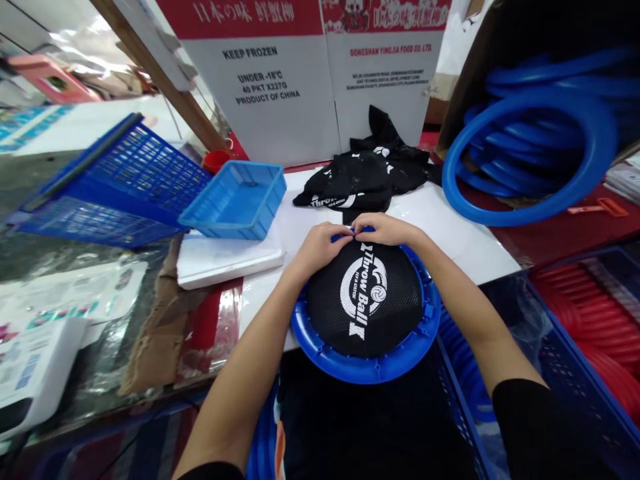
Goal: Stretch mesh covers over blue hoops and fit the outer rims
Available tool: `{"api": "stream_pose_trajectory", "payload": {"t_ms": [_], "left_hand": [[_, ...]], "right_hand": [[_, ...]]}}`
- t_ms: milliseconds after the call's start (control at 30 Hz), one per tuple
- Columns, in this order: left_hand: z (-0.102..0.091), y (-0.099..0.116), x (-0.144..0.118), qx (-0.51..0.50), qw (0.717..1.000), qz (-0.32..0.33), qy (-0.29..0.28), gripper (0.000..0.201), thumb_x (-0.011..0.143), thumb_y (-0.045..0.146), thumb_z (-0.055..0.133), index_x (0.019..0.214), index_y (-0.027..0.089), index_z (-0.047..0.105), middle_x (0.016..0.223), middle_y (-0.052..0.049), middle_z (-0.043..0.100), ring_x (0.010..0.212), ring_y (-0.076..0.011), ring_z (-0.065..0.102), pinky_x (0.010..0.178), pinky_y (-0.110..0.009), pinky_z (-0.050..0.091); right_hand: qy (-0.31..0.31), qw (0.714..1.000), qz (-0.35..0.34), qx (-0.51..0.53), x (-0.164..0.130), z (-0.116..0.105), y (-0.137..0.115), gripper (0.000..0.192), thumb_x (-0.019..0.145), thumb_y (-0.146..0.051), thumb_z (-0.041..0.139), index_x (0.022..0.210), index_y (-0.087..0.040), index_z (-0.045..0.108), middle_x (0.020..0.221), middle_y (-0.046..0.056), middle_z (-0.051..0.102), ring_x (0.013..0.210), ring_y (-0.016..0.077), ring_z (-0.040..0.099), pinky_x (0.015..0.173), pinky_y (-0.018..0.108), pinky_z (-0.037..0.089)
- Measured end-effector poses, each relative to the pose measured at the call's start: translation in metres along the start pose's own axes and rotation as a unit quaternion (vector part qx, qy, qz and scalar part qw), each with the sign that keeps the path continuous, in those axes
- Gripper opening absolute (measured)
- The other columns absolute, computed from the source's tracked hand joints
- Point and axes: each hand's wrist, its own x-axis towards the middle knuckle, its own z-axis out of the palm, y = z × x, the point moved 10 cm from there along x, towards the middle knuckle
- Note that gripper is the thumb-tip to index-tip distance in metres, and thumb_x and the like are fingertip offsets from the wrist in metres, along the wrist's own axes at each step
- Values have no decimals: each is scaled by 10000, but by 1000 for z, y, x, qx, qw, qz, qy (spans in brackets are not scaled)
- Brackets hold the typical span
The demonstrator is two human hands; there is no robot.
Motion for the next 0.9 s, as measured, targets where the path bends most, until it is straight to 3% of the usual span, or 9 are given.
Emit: {"api": "stream_pose_trajectory", "payload": {"t_ms": [200,467,767,900], "left_hand": [[-3,-7,1,-48,998,-37,19,132,891,208,698,959,235,808,958,-40,832,917,-243,766,881,-374,585],[0,-2,-1,29,999,-24,18,159,883,148,659,939,231,783,961,-51,823,898,-256,755,871,-390,563],[2,1,0,122,992,-16,11,193,894,151,605,952,230,772,975,-83,809,928,-308,727,863,-442,531],[8,4,-2,169,985,19,-31,256,897,137,549,979,219,777,1043,-92,808,1003,-311,707,935,-467,526]], "right_hand": [[56,997,40,20,3,2,6,141,950,-275,622,940,-179,725,985,55,756,962,214,682,922,359,518],[82,994,76,11,4,4,9,103,905,-197,641,873,-180,737,959,53,764,949,211,684,903,346,495],[74,996,52,1,4,7,7,106,927,-223,623,889,-185,714,983,68,745,965,228,672,931,384,509],[84,996,42,-9,2,6,5,75,902,-195,623,880,-194,695,986,66,746,966,230,668,939,387,510]]}}
